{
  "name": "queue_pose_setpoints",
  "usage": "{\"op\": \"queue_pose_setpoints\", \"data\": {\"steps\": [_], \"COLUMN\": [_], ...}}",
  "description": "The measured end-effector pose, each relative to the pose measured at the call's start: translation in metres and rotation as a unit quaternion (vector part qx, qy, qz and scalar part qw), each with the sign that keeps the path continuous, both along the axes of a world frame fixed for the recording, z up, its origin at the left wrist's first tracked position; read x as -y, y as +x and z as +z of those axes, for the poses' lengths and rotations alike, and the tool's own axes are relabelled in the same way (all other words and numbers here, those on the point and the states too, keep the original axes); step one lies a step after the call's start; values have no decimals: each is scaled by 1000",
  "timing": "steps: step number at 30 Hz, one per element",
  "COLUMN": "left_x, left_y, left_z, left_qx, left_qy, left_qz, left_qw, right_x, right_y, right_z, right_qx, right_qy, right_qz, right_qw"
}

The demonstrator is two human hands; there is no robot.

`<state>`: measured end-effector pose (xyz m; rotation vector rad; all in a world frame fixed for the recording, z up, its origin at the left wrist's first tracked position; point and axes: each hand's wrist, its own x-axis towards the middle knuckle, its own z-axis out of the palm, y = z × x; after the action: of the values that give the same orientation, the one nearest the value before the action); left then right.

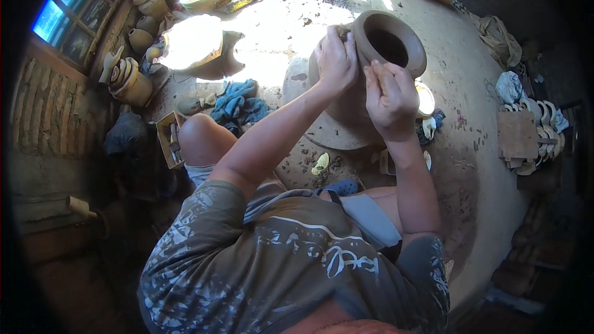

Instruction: The person shapes a clay vessel on a manual pottery wheel by hand and with a blue rib tool, smoothing the exterior walls and refining the rim.

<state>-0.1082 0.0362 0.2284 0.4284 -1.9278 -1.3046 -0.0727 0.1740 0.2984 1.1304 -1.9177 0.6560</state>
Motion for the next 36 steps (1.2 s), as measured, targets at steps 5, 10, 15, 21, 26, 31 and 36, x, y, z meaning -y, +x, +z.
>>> {"op": "queue_pose_setpoints", "data": {"steps": [5,10,15,21,26,31,36], "left_x": [6,24,48,68,70,68,74], "left_y": [-4,-7,-24,-38,-44,-45,-50], "left_z": [-5,2,-1,1,1,-4,-7], "left_qx": [-4,-36,-11,-4,11,-1,2], "left_qy": [-9,-12,-39,-56,-61,-70,-70], "left_qz": [-26,-95,-150,-210,-219,-217,-233], "left_qw": [1000,995,988,976,974,974,970], "right_x": [21,22,17,-6,-49,-91,-92], "right_y": [-26,-32,-31,-30,-39,-51,-46], "right_z": [2,3,8,10,15,25,58], "right_qx": [-114,-121,-118,-112,-123,8,124], "right_qy": [80,107,127,147,159,81,155], "right_qz": [-44,-28,3,42,63,59,79], "right_qw": [989,986,985,982,978,995,977]}}
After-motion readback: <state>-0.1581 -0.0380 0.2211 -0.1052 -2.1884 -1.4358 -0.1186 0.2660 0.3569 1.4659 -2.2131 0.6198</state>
